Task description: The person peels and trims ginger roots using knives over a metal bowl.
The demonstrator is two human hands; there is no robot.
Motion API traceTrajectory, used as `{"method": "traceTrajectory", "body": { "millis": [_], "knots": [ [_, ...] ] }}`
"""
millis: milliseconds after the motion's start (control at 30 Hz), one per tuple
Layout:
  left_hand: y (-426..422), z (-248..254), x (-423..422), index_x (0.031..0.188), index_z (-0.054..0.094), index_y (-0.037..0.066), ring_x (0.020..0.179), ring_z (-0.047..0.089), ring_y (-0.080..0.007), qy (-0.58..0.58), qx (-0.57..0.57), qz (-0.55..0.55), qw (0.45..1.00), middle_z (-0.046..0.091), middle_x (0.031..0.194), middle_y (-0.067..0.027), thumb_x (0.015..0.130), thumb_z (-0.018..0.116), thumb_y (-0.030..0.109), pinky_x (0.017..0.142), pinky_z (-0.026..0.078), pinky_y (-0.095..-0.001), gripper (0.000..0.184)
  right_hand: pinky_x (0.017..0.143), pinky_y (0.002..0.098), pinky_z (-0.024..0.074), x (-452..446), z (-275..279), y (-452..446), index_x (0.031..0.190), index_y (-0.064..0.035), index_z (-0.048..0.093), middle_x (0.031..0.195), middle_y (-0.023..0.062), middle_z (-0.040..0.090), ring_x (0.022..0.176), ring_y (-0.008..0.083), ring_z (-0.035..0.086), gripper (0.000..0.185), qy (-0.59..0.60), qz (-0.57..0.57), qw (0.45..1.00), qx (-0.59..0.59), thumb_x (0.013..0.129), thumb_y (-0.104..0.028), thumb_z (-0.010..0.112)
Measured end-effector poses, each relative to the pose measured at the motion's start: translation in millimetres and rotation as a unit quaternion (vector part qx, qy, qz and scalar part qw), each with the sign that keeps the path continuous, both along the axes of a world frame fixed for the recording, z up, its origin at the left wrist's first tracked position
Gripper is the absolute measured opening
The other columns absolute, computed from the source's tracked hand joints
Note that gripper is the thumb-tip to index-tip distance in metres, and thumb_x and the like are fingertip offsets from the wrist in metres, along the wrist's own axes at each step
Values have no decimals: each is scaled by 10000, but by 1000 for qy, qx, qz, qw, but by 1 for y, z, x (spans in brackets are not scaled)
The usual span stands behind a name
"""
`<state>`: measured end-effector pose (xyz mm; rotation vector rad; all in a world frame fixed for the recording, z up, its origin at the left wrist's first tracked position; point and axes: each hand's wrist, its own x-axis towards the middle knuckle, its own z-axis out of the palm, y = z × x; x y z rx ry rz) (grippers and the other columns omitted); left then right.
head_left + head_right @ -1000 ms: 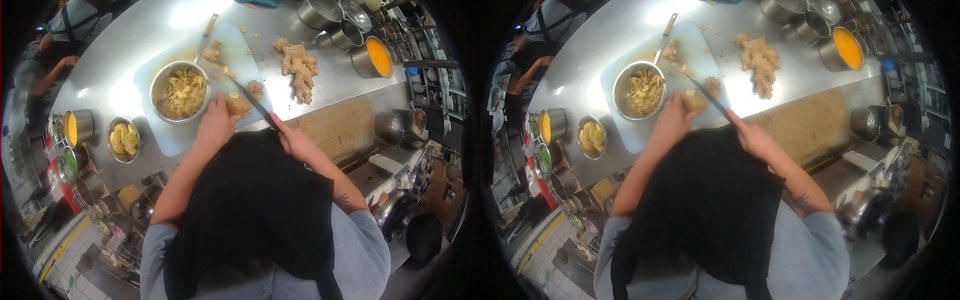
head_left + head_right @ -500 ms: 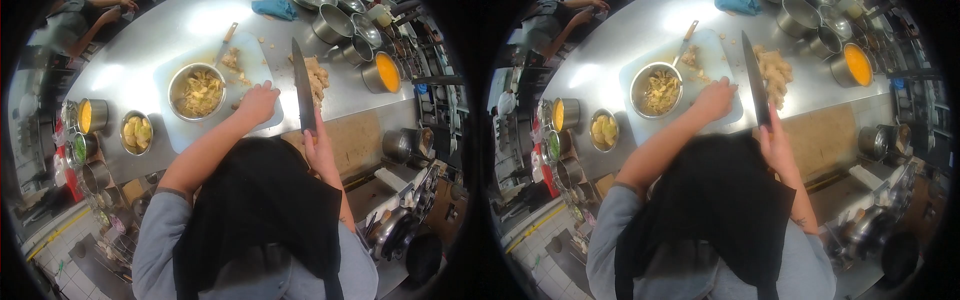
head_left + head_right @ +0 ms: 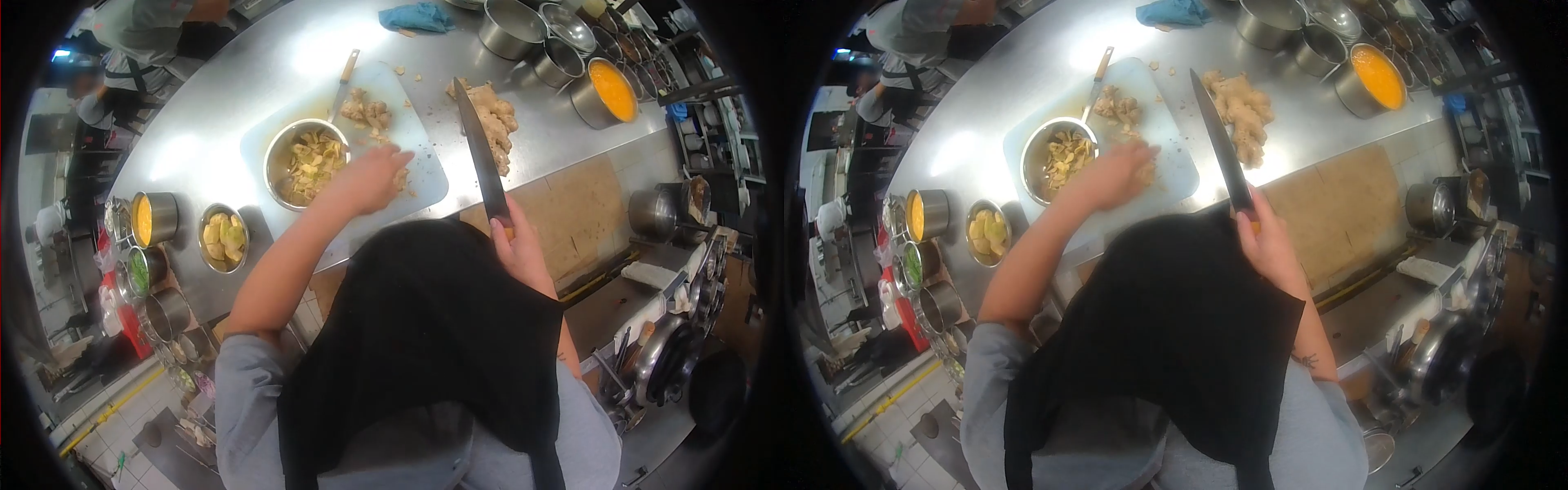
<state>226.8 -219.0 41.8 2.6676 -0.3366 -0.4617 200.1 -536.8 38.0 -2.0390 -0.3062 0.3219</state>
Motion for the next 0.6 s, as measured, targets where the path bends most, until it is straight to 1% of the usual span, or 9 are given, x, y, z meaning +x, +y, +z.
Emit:
{"method": "traceTrajectory", "body": {
  "millis": [167, 200, 267, 300, 333, 367, 400, 500, 600],
  "knots": [
    [-2, -28, -29, 1391, 537, 81, 1330, 511, -368, -55, -12, 22, 998, 514, 1459, -167, 826, 680, -15, 1140, 435, -431, 590, 880, 415, 552, 8, 8, 2, 1443, -75, 514, 1066, 221, 732, 1022, 390, 716, 465, 9, 28, 999, -29, 987, -65, 606],
    [-2, -31, -32, 1382, 538, 74, 1322, 516, -368, -74, -14, 28, 997, 515, 1452, -167, 818, 684, -26, 1138, 438, -424, 591, 861, 393, 551, 9, 8, 1, 1434, -53, 522, 1039, 211, 735, 978, 354, 722, 451, 13, 37, 998, -43, 992, -72, 609],
    [-1, -35, -39, 1386, 518, 74, 1318, 524, -364, -75, -131, 85, 985, 515, 1451, -169, 833, 672, -36, 1120, 450, -432, 585, 823, 349, 549, 12, 9, 0, 1415, -9, 538, 987, 189, 742, 891, 281, 734, 429, 22, 57, 996, -70, 1000, -87, 616],
    [-1, -30, -42, 1389, 509, 74, 1316, 528, -362, -75, -188, 114, 973, 515, 1451, -169, 840, 666, -42, 1111, 457, -436, 582, 836, 372, 552, 13, 13, 2, 1409, -28, 548, 1004, 198, 741, 922, 318, 731, 423, 33, 54, 996, -68, 995, -81, 618],
    [-3, -25, -48, 1394, 491, 68, 1308, 535, -356, -27, -320, 195, 927, 527, 1431, -167, 864, 648, -25, 1097, 465, -449, 561, 848, 395, 554, 14, 18, 4, 1403, -47, 557, 1021, 206, 740, 952, 354, 728, 419, 45, 52, 996, -64, 990, -75, 620],
    [-6, -19, -55, 1400, 474, 63, 1301, 542, -351, 22, -444, 271, 854, 539, 1412, -164, 888, 631, -8, 1083, 472, -462, 539, 861, 418, 556, 14, 21, 6, 1397, -66, 566, 1038, 215, 738, 982, 390, 726, 416, 58, 51, 995, -61, 985, -70, 623],
    [-6, -14, -59, 1405, 457, 57, 1293, 549, -345, 69, -555, 339, 757, 551, 1392, -161, 913, 614, 8, 1068, 480, -475, 519, 869, 412, 552, 13, 20, 7, 1397, -63, 570, 1059, 216, 735, 995, 381, 724, 417, 51, 46, 997, -43, 983, -66, 625],
    [9, -16, -74, 1440, 419, 57, 1282, 559, -350, 110, -774, 308, 542, 531, 1423, -174, 973, 588, 126, 1039, 494, -503, 501, 881, 392, 539, 12, 7, 17, 1397, -55, 580, 1092, 211, 723, 1010, 347, 716, 425, -5, 35, 999, 3, 976, -52, 635],
    [12, -13, -86, 1447, 440, 61, 1259, 580, -370, 145, -845, 296, 421, 537, 1426, -186, 989, 576, 245, 1026, 507, -488, 512, 857, 371, 525, 14, -2, 33, 1399, -58, 592, 1053, 194, 699, 970, 315, 692, 443, -94, 42, 995, 2, 960, -35, 650]
  ]
}}
